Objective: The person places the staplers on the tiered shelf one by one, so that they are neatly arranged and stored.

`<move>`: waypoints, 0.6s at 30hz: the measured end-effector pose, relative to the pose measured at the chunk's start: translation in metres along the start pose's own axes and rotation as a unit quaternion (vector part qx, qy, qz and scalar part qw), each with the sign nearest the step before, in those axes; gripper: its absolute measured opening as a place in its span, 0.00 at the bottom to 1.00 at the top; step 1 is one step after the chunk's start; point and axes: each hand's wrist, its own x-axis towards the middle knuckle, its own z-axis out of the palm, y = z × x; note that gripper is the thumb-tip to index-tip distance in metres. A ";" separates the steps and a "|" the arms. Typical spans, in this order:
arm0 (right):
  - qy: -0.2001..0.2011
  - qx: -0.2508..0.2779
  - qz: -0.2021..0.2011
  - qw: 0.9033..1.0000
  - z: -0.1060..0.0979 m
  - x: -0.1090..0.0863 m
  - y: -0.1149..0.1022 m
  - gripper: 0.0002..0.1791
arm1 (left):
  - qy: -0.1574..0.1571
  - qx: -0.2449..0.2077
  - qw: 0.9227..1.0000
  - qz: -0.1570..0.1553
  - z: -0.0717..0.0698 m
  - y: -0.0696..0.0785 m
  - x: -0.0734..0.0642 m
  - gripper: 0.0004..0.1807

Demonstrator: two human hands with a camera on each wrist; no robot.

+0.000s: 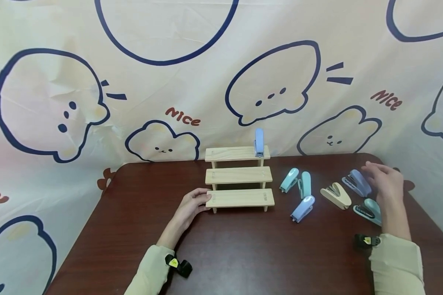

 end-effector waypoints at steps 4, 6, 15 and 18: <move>-0.003 -0.018 0.007 1.000 -0.004 0.004 0.004 0.07 | -0.002 -0.005 1.000 0.007 0.000 0.001 0.000 0.17; -0.013 -0.011 0.011 1.000 -0.006 0.006 0.007 0.07 | -0.005 -0.004 1.000 0.009 0.000 0.001 -0.001 0.17; -0.049 -0.123 -0.018 0.991 -0.014 0.016 0.019 0.36 | -0.006 -0.001 1.000 0.008 0.000 0.002 -0.003 0.19; -0.070 -0.166 -0.041 0.983 -0.015 0.016 0.023 0.41 | -0.005 -0.003 1.000 0.006 0.000 0.001 -0.003 0.18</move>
